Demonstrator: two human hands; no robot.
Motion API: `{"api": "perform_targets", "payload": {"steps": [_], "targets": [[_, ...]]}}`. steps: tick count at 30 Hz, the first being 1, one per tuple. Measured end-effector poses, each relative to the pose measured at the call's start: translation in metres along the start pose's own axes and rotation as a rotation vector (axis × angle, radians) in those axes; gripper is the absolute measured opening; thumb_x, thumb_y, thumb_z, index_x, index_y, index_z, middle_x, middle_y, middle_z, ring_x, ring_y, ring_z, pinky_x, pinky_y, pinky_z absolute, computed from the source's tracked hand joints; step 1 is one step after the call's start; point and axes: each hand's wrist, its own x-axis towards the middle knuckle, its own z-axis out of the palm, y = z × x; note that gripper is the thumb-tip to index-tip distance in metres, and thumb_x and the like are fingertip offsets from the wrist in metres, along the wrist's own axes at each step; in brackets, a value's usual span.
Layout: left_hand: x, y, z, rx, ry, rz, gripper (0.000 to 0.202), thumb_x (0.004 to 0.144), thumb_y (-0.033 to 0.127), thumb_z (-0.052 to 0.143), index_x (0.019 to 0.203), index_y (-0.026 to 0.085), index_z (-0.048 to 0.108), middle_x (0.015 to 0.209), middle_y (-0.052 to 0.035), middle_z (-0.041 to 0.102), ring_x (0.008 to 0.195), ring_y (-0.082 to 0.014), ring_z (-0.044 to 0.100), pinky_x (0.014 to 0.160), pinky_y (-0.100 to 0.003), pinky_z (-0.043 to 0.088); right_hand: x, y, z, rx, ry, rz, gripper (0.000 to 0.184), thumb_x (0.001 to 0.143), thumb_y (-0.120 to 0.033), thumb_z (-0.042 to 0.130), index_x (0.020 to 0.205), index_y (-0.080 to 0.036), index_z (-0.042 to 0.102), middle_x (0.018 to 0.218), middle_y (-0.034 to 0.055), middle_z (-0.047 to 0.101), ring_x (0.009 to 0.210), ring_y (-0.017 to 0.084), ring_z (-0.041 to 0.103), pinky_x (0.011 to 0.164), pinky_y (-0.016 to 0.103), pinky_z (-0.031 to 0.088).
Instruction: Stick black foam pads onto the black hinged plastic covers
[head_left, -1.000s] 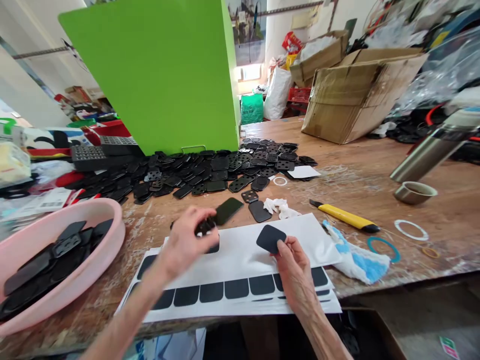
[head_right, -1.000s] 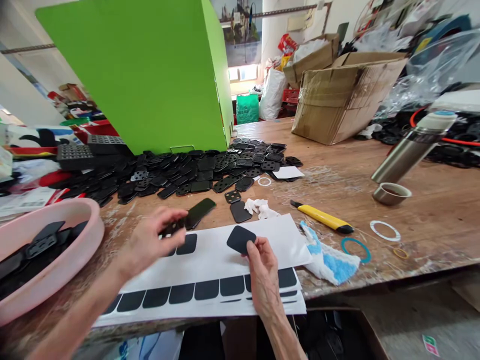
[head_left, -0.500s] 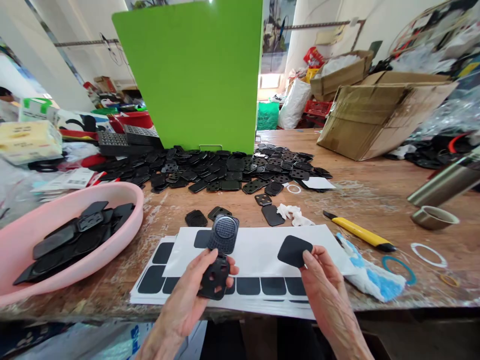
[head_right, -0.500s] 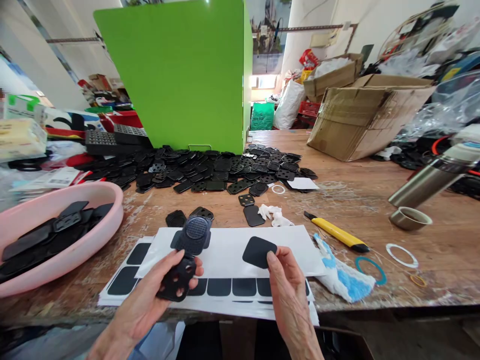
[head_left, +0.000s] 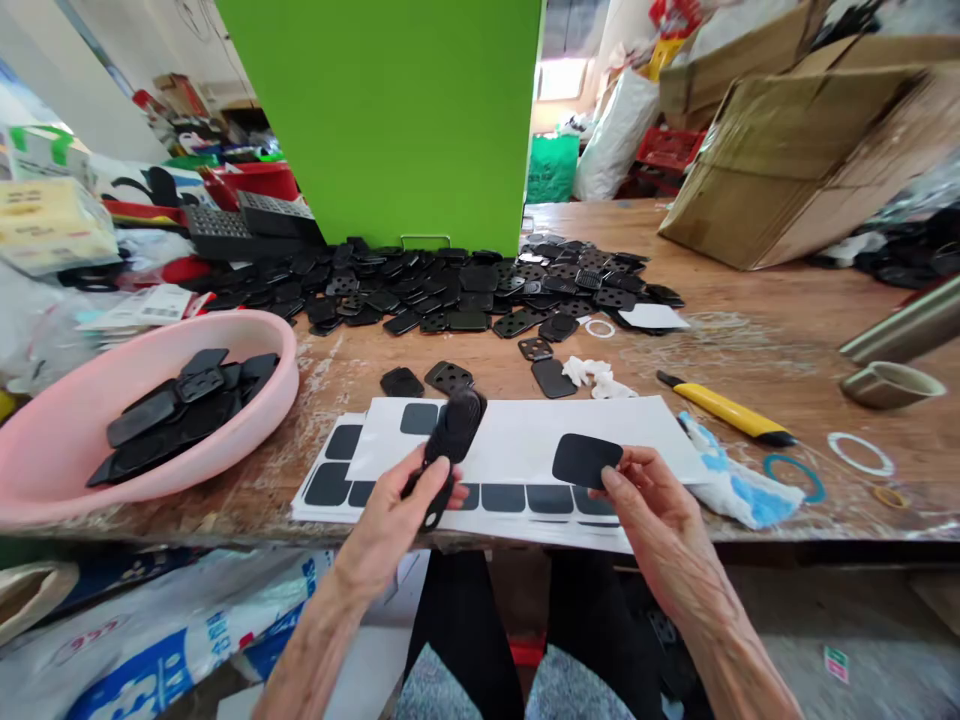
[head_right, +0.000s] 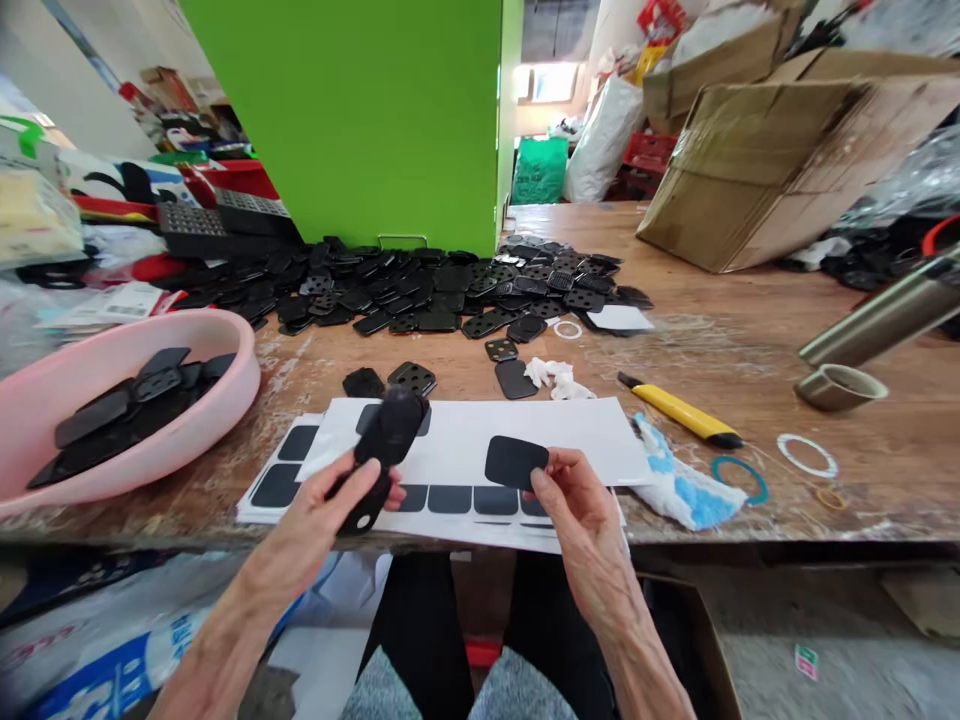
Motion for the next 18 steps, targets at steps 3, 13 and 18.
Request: {"api": "perform_targets", "payload": {"steps": [3, 13, 18], "targets": [[-0.005, 0.000, 0.005, -0.467, -0.075, -0.122, 0.027, 0.083, 0.040, 0.064, 0.094, 0.016, 0.067, 0.096, -0.0080, 0.071, 0.082, -0.0208, 0.069, 0.078, -0.031, 0.052, -0.006, -0.001, 0.002, -0.110, -0.083, -0.032, 0.026, 0.083, -0.037, 0.068, 0.106, -0.031, 0.059, 0.079, -0.0031, 0.055, 0.071, 0.012, 0.051, 0.065, 0.023, 0.044], [-0.006, -0.014, 0.027, -0.912, -0.163, -0.345, 0.052, 0.098, 0.040, 0.033, 0.089, 0.005, 0.071, 0.092, -0.0152, 0.073, 0.084, -0.0247, 0.070, 0.083, -0.038, 0.055, -0.035, -0.013, 0.011, -0.086, -0.148, 0.154, 0.022, 0.081, -0.043, 0.069, 0.085, -0.024, 0.059, 0.084, 0.0002, 0.058, 0.078, 0.015, 0.052, 0.071, 0.026, 0.044], [-0.007, -0.020, 0.028, -0.942, -0.208, -0.363, 0.052, 0.098, 0.041, 0.033, 0.095, 0.005, 0.071, 0.093, -0.0137, 0.073, 0.081, -0.0208, 0.070, 0.075, -0.032, 0.056, -0.042, -0.014, 0.019, -0.032, -0.129, 0.221, 0.024, 0.077, -0.040, 0.073, 0.088, -0.024, 0.059, 0.076, -0.0026, 0.052, 0.065, 0.012, 0.049, 0.060, 0.023, 0.042]]}}
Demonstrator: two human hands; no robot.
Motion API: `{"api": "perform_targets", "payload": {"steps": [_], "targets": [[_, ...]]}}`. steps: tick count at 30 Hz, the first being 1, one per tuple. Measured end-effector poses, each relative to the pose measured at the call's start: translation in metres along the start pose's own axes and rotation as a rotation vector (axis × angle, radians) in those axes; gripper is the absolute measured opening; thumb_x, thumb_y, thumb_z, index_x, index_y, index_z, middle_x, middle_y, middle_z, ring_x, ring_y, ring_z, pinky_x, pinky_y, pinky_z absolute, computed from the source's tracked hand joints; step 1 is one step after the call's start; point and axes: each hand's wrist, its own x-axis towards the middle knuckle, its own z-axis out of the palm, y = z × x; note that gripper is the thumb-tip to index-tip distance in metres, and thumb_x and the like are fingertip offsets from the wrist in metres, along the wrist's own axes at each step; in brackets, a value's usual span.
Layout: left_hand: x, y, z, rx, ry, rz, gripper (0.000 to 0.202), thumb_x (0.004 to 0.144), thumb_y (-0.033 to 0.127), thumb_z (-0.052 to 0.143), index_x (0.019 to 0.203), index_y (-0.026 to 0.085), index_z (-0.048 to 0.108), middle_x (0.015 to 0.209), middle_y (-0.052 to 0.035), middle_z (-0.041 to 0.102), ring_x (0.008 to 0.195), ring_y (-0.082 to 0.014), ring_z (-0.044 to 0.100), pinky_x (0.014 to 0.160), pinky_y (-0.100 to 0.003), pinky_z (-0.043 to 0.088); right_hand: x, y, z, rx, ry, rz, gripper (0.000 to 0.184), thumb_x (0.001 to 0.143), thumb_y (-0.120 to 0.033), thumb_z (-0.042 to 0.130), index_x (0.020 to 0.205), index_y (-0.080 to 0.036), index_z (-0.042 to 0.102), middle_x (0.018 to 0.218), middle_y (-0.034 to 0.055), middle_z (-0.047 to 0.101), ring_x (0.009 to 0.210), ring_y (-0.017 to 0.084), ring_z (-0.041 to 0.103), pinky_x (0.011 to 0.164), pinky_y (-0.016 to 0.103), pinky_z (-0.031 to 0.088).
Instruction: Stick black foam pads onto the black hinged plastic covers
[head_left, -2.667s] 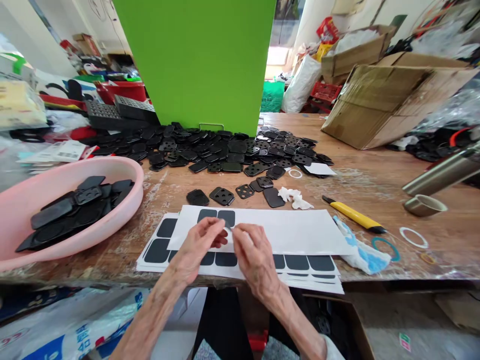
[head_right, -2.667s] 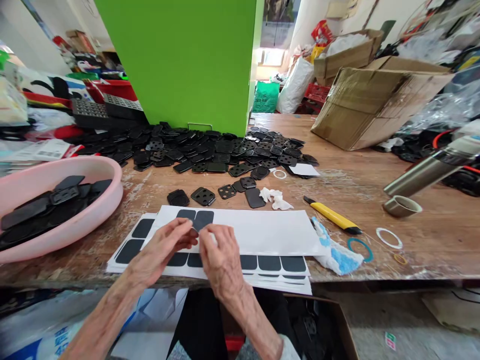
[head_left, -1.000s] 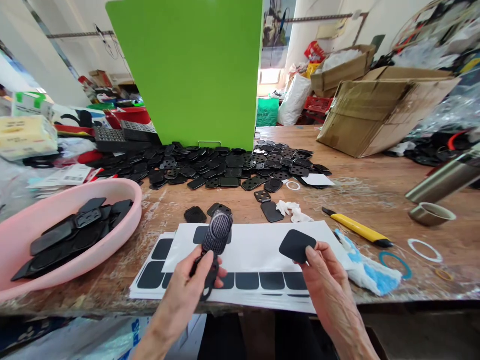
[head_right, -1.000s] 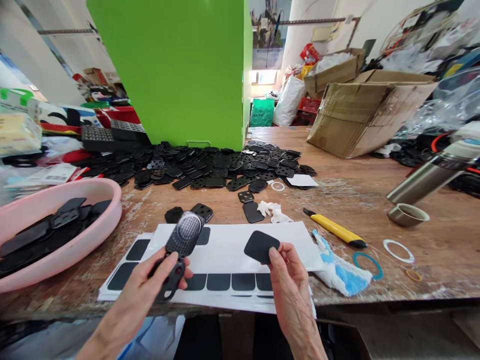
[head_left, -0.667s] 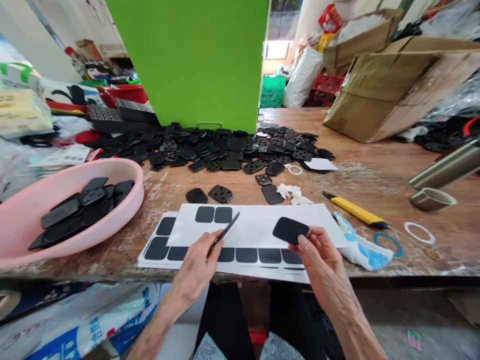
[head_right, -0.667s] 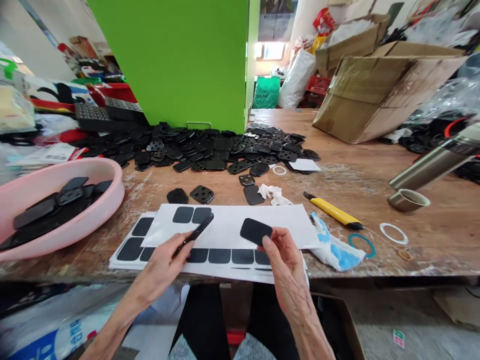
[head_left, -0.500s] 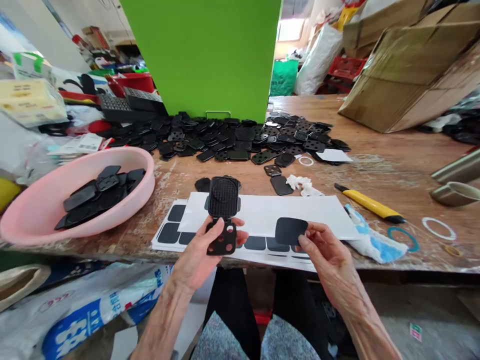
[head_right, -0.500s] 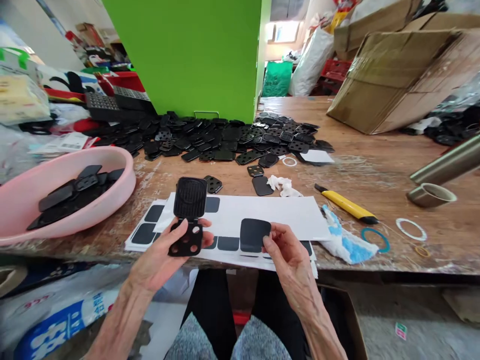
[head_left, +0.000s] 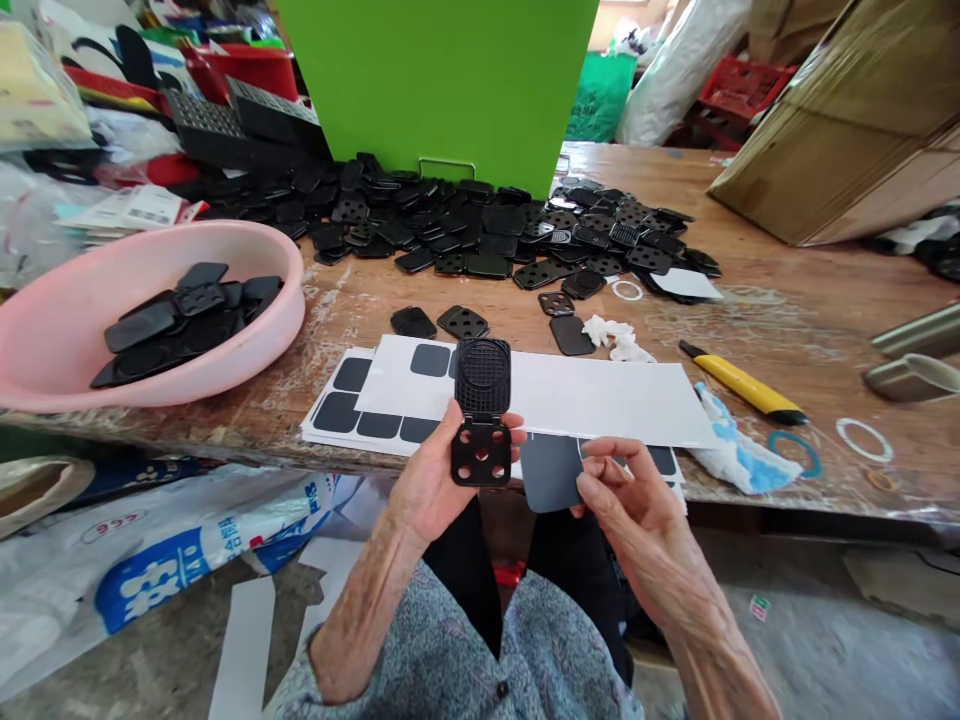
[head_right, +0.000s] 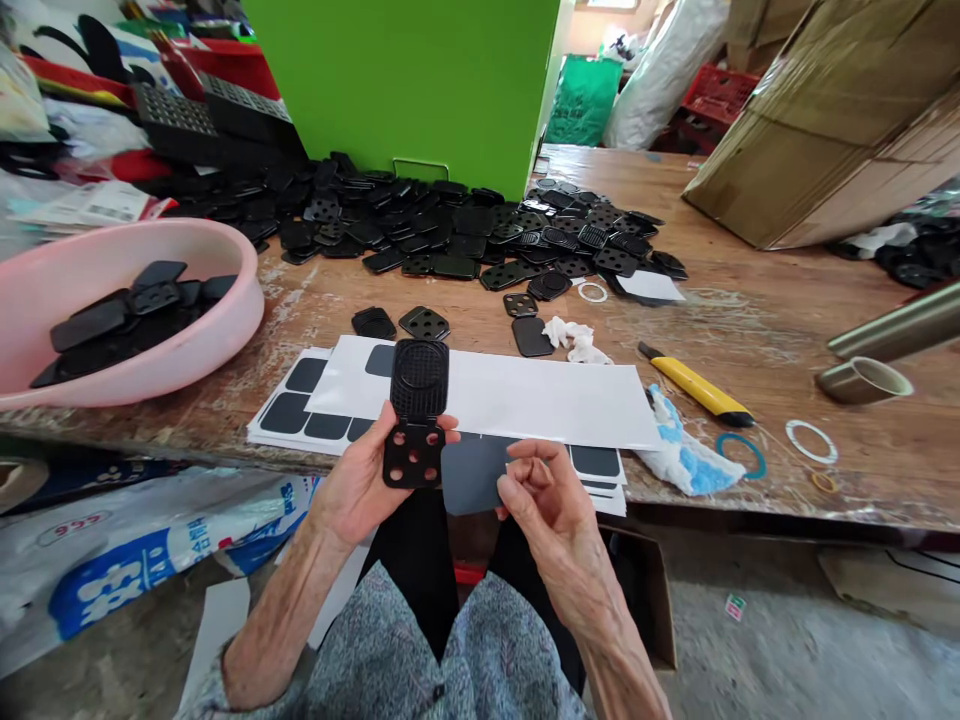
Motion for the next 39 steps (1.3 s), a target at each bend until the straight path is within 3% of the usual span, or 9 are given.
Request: {"api": "perform_targets", "payload": {"steps": [9, 14, 18, 26, 33, 39], "targets": [[-0.003, -0.006, 0.002, -0.054, -0.023, 0.005, 0.048, 0.099, 0.037, 0.034, 0.095, 0.006, 0.070, 0.094, -0.0130, 0.073, 0.085, -0.0201, 0.070, 0.080, -0.031, 0.055, -0.002, 0.002, -0.003, 0.201, -0.040, 0.097, 0.019, 0.084, -0.036, 0.066, 0.076, -0.020, 0.059, 0.079, -0.0007, 0.055, 0.075, 0.013, 0.049, 0.072, 0.024, 0.043], [0.000, -0.010, 0.005, -0.021, -0.003, 0.000, 0.048, 0.099, 0.040, 0.034, 0.093, 0.008, 0.070, 0.088, -0.0120, 0.073, 0.073, -0.0176, 0.069, 0.064, -0.026, 0.054, -0.004, 0.008, 0.010, 0.231, -0.046, 0.141, 0.021, 0.082, -0.041, 0.066, 0.079, -0.021, 0.062, 0.092, 0.0034, 0.063, 0.086, 0.018, 0.054, 0.079, 0.031, 0.045], [0.002, -0.012, 0.008, -0.011, 0.035, 0.024, 0.039, 0.098, 0.034, 0.037, 0.097, 0.011, 0.069, 0.090, -0.0100, 0.074, 0.080, -0.0180, 0.069, 0.061, -0.022, 0.052, -0.005, 0.013, 0.021, 0.218, -0.043, 0.146, 0.025, 0.079, -0.044, 0.068, 0.071, -0.021, 0.059, 0.088, 0.0020, 0.063, 0.084, 0.018, 0.054, 0.080, 0.030, 0.044], [0.005, -0.019, 0.006, 0.024, -0.004, 0.017, 0.049, 0.098, 0.044, 0.033, 0.090, 0.011, 0.069, 0.078, -0.0080, 0.071, 0.065, -0.0142, 0.066, 0.051, -0.019, 0.048, -0.004, 0.023, 0.028, 0.160, -0.029, 0.157, 0.024, 0.080, -0.044, 0.066, 0.074, -0.022, 0.058, 0.089, -0.0002, 0.062, 0.084, 0.017, 0.053, 0.081, 0.029, 0.042], [0.004, -0.023, 0.008, 0.012, 0.024, 0.032, 0.053, 0.099, 0.044, 0.030, 0.092, 0.009, 0.070, 0.082, -0.0103, 0.072, 0.076, -0.0178, 0.068, 0.071, -0.026, 0.055, -0.002, 0.026, 0.036, 0.097, 0.004, 0.092, 0.026, 0.082, -0.044, 0.063, 0.073, -0.021, 0.056, 0.095, 0.0018, 0.060, 0.089, 0.017, 0.051, 0.081, 0.028, 0.041], [0.006, -0.027, 0.005, -0.036, 0.078, 0.046, 0.043, 0.097, 0.042, 0.039, 0.108, 0.012, 0.067, 0.089, -0.0091, 0.073, 0.084, -0.0192, 0.069, 0.080, -0.029, 0.055, -0.002, 0.028, 0.039, 0.094, 0.024, 0.098, 0.026, 0.079, -0.046, 0.066, 0.073, -0.021, 0.058, 0.103, 0.0043, 0.061, 0.109, 0.020, 0.050, 0.092, 0.029, 0.040]]}}
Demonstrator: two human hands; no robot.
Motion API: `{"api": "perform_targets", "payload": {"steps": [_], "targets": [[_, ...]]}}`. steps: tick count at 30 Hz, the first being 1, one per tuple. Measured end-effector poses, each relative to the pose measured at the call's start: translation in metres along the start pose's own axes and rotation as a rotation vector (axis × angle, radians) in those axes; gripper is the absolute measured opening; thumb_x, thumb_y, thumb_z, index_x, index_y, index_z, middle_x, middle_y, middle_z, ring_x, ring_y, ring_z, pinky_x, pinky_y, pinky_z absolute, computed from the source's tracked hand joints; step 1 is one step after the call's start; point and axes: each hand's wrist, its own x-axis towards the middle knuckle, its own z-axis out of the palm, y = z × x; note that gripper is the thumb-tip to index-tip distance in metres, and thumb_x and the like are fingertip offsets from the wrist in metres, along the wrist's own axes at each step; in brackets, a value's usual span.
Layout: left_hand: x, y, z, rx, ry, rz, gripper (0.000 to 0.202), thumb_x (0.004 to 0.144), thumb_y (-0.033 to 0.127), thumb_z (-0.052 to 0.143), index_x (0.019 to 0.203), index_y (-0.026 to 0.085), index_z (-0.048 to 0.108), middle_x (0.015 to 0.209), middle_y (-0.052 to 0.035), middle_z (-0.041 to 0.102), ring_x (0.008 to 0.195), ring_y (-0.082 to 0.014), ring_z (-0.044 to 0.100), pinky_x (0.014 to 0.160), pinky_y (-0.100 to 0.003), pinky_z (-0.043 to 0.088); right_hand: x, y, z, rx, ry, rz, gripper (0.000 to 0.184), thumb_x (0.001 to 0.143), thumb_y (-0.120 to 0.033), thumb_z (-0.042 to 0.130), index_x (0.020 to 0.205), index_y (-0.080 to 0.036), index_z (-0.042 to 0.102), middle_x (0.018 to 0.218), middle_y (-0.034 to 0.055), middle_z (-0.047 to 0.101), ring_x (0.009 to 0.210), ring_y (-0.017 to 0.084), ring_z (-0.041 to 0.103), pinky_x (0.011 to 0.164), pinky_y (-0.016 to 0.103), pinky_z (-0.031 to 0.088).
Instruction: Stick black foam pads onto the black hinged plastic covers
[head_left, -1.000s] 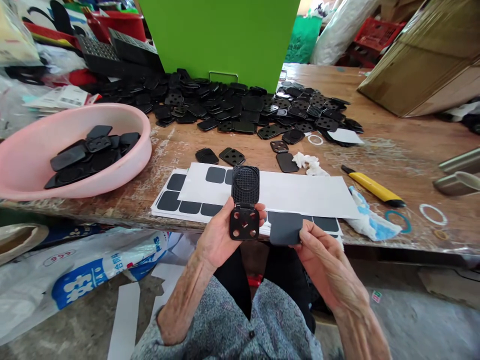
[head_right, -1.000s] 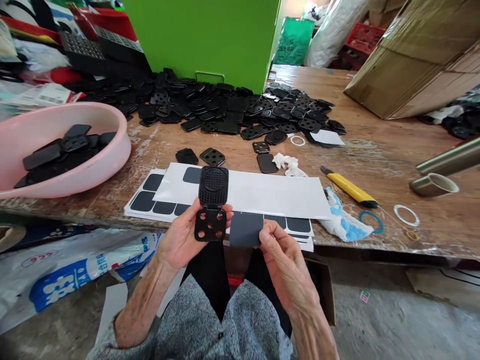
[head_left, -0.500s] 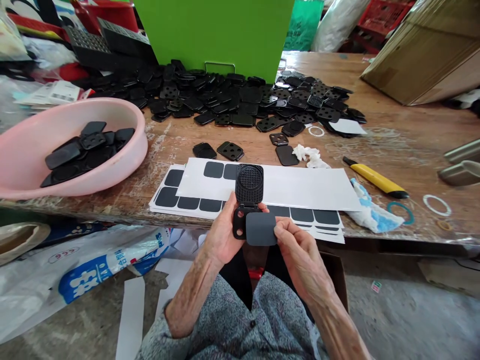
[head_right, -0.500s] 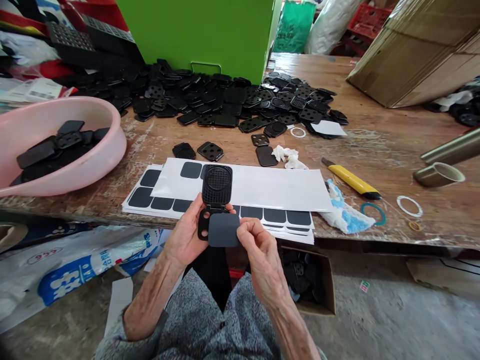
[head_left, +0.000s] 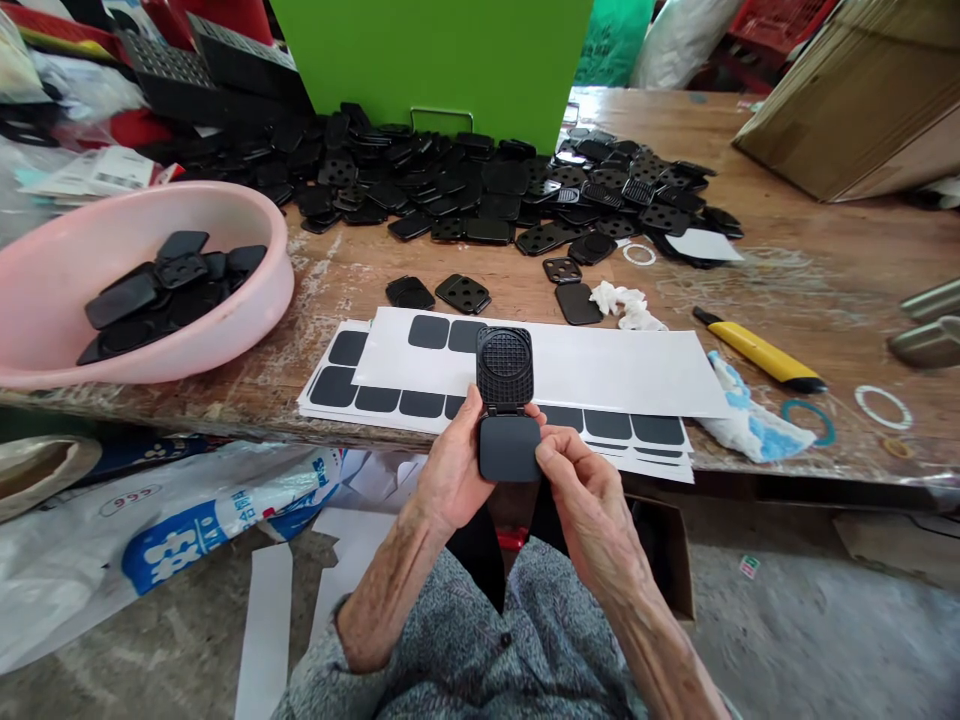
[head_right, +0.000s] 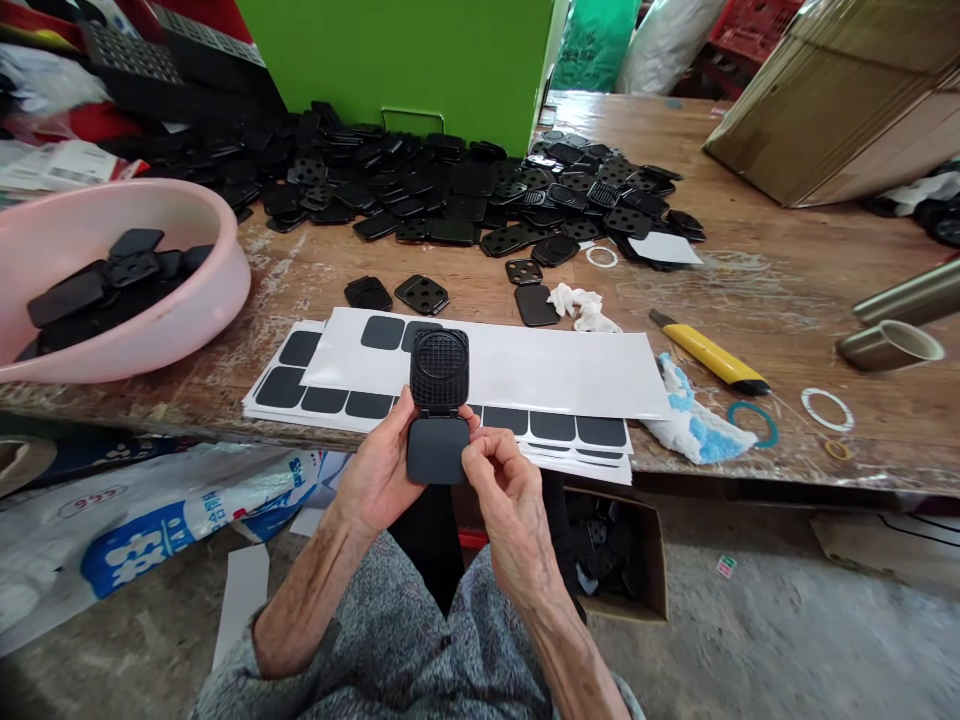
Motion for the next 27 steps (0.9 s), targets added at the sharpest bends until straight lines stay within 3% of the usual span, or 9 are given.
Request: {"api": "perform_targets", "payload": {"steps": [12, 18, 22, 27], "targets": [[-0.0004, -0.0005, 0.0001, 0.028, 0.024, 0.013, 0.043, 0.097, 0.041, 0.038, 0.103, 0.011, 0.068, 0.091, -0.0098, 0.072, 0.089, -0.0200, 0.068, 0.084, -0.031, 0.054, 0.0019, -0.0008, 0.0014, 0.047, -0.021, 0.009, 0.024, 0.079, -0.043, 0.068, 0.071, -0.021, 0.060, 0.114, 0.0062, 0.064, 0.128, 0.021, 0.044, 0.103, 0.031, 0.035], [-0.0006, 0.0002, 0.0006, 0.018, -0.010, 0.007, 0.045, 0.098, 0.041, 0.035, 0.095, 0.011, 0.069, 0.089, -0.0094, 0.072, 0.088, -0.0195, 0.068, 0.084, -0.030, 0.053, 0.0018, 0.0005, 0.0011, 0.019, -0.005, -0.033, 0.024, 0.079, -0.040, 0.067, 0.068, -0.021, 0.056, 0.092, 0.0027, 0.061, 0.121, 0.022, 0.049, 0.099, 0.032, 0.038], [0.0005, 0.0003, -0.0005, -0.005, -0.044, -0.004, 0.048, 0.098, 0.041, 0.033, 0.094, 0.011, 0.070, 0.086, -0.0094, 0.072, 0.087, -0.0188, 0.068, 0.083, -0.029, 0.053, 0.0025, 0.0004, 0.0015, -0.012, 0.009, -0.035, 0.024, 0.079, -0.039, 0.066, 0.068, -0.021, 0.055, 0.092, 0.0030, 0.058, 0.118, 0.022, 0.048, 0.094, 0.030, 0.040], [0.0013, 0.0003, -0.0009, -0.030, -0.060, -0.005, 0.049, 0.098, 0.041, 0.033, 0.091, 0.011, 0.070, 0.082, -0.0088, 0.071, 0.084, -0.0180, 0.068, 0.080, -0.027, 0.054, 0.0047, 0.0042, 0.0005, -0.048, 0.013, -0.046, 0.024, 0.079, -0.040, 0.065, 0.071, -0.020, 0.054, 0.087, 0.0010, 0.053, 0.098, 0.018, 0.053, 0.086, 0.030, 0.042]]}}
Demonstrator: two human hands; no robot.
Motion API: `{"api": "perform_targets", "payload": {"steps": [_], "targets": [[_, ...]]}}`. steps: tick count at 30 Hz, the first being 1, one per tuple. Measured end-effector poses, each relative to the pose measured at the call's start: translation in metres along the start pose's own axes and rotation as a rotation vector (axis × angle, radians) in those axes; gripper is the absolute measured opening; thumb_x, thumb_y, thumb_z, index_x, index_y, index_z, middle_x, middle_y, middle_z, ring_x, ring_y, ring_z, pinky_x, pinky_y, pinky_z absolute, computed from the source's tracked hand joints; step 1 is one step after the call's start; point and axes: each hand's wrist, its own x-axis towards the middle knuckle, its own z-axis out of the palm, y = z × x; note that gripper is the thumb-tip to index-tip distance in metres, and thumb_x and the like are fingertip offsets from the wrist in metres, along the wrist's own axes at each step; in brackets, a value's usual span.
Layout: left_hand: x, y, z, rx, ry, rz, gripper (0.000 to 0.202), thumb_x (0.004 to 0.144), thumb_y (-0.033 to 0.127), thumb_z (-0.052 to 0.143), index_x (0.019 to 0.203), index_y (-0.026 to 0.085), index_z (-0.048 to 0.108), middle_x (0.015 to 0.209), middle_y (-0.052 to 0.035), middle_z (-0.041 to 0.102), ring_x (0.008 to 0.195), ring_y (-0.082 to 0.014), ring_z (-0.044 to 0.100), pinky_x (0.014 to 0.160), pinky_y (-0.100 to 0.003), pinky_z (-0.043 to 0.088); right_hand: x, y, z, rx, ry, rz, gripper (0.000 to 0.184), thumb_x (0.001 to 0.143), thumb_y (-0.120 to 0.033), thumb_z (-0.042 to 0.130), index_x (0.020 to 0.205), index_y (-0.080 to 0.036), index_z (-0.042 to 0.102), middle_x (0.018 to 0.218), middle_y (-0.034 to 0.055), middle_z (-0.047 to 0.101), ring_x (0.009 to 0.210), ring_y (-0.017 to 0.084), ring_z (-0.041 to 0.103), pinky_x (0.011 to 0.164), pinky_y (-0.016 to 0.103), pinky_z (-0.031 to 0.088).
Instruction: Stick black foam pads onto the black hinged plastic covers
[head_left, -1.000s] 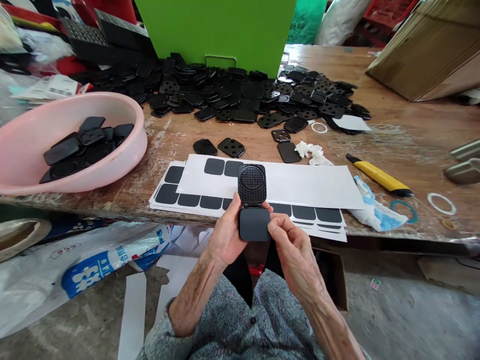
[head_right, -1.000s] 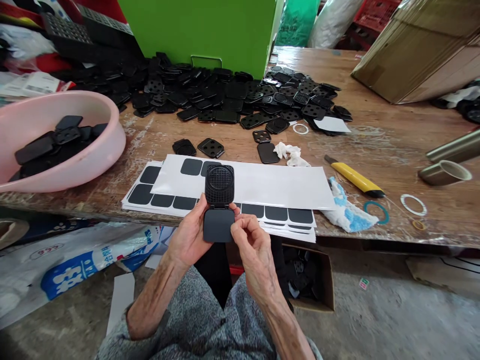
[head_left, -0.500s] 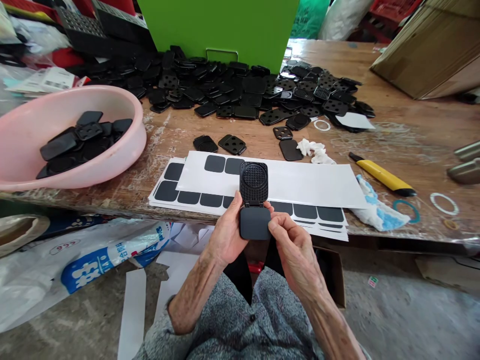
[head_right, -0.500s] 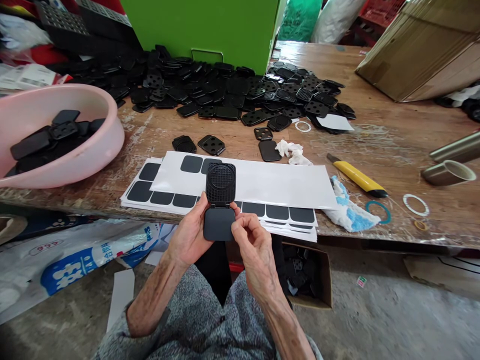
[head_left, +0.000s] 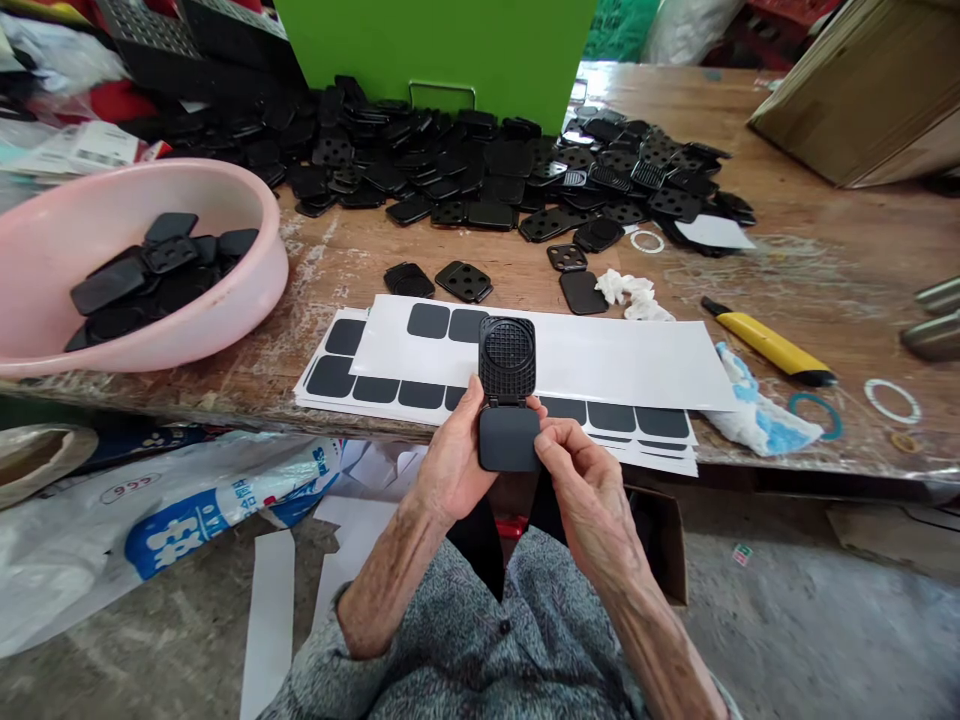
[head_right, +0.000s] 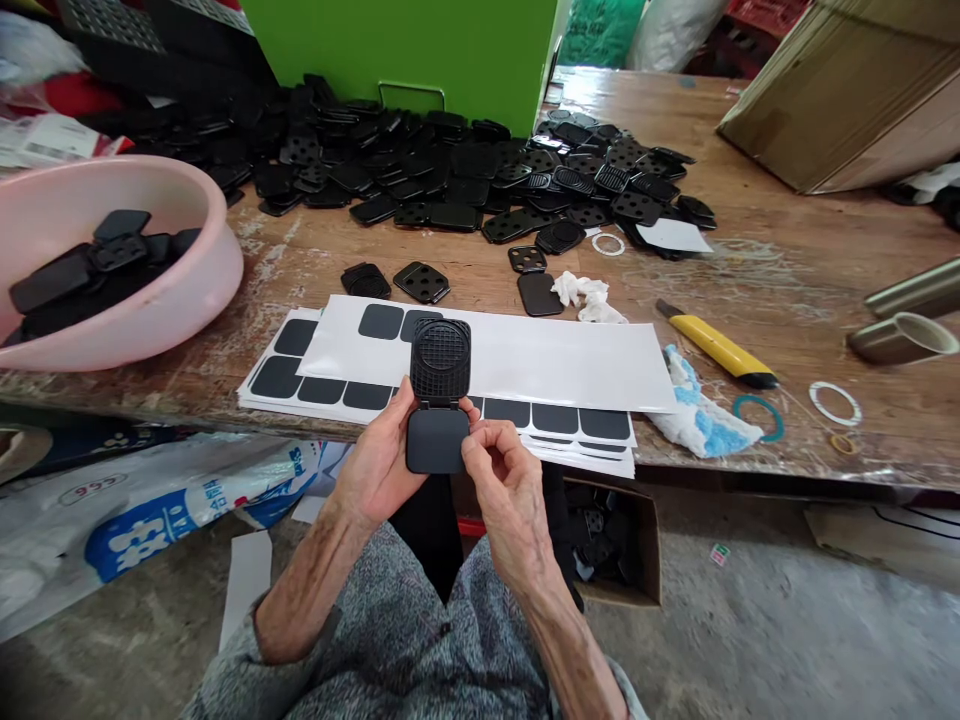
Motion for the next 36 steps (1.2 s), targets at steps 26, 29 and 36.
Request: {"api": "perform_targets", "payload": {"steps": [26, 29, 36], "targets": [[-0.003, 0.001, 0.002, 0.004, 0.055, 0.029, 0.051, 0.098, 0.042, 0.034, 0.089, 0.008, 0.071, 0.079, -0.0100, 0.070, 0.080, -0.0186, 0.067, 0.080, -0.030, 0.054, -0.001, 0.013, 0.015, -0.813, 0.232, -0.664, 0.009, 0.089, -0.015, 0.049, 0.084, -0.021, 0.052, 0.094, 0.0059, 0.055, 0.084, 0.016, 0.058, 0.069, 0.028, 0.051], [-0.003, 0.008, 0.003, 0.020, 0.087, 0.040, 0.054, 0.098, 0.043, 0.031, 0.088, 0.007, 0.070, 0.079, -0.0118, 0.070, 0.077, -0.0194, 0.068, 0.076, -0.031, 0.056, 0.001, 0.012, 0.022, -0.854, 0.205, -0.724, 0.007, 0.091, -0.015, 0.048, 0.093, -0.022, 0.051, 0.100, 0.0070, 0.054, 0.085, 0.017, 0.060, 0.067, 0.027, 0.052], [-0.037, 0.125, -0.008, 0.268, 0.338, 0.520, 0.033, 0.097, 0.020, 0.034, 0.115, 0.012, 0.061, 0.081, -0.0080, 0.073, 0.071, -0.0166, 0.070, 0.060, -0.027, 0.060, 0.048, -0.006, 0.020, -0.893, 0.005, -0.704, 0.015, 0.090, -0.014, 0.045, 0.102, -0.021, 0.052, 0.094, 0.0066, 0.056, 0.086, 0.020, 0.058, 0.076, 0.034, 0.050]]}}
